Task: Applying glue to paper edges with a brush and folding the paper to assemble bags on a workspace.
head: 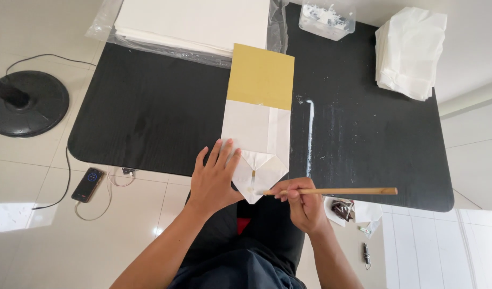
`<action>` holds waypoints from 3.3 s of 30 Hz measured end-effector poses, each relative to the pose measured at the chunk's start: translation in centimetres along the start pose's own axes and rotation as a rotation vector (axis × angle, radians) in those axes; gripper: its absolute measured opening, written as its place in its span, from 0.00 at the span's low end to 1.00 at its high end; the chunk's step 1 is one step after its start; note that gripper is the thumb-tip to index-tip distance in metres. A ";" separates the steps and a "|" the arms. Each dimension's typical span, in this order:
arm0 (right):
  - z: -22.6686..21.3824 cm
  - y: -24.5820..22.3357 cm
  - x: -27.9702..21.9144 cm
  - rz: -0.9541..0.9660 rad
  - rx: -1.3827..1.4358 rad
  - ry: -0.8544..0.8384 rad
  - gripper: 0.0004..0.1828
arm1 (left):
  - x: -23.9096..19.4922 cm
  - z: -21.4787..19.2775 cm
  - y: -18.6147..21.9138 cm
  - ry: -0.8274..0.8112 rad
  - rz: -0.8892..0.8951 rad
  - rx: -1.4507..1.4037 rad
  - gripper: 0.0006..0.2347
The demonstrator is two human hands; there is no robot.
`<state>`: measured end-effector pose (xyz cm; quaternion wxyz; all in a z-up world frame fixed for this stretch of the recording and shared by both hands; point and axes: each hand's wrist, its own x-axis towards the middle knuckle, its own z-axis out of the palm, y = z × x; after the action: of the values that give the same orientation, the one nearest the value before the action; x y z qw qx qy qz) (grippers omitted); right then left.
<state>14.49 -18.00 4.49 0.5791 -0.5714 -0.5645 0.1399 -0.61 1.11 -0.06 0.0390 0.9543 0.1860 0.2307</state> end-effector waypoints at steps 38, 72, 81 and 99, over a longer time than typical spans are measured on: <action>-0.9 0.0 -1.1 0.046 0.034 0.046 0.10 | 0.9 -0.7 0.4 -0.032 -0.068 -0.053 0.39; -16.2 13.2 26.5 0.212 -0.400 0.715 0.01 | 7.3 0.8 -1.8 -0.553 -0.123 -0.393 0.23; -16.9 23.3 31.7 0.372 -0.611 0.576 0.04 | 8.4 0.5 -2.0 -0.750 -0.192 -0.518 0.19; -16.5 16.4 26.8 0.867 -0.661 0.438 0.41 | 3.2 2.5 -0.4 -0.344 0.396 -0.387 0.20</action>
<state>44.54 0.32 9.04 0.3633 -0.9158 -0.1603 0.0592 3.01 2.71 -0.96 0.2048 0.9718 -0.0598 0.1005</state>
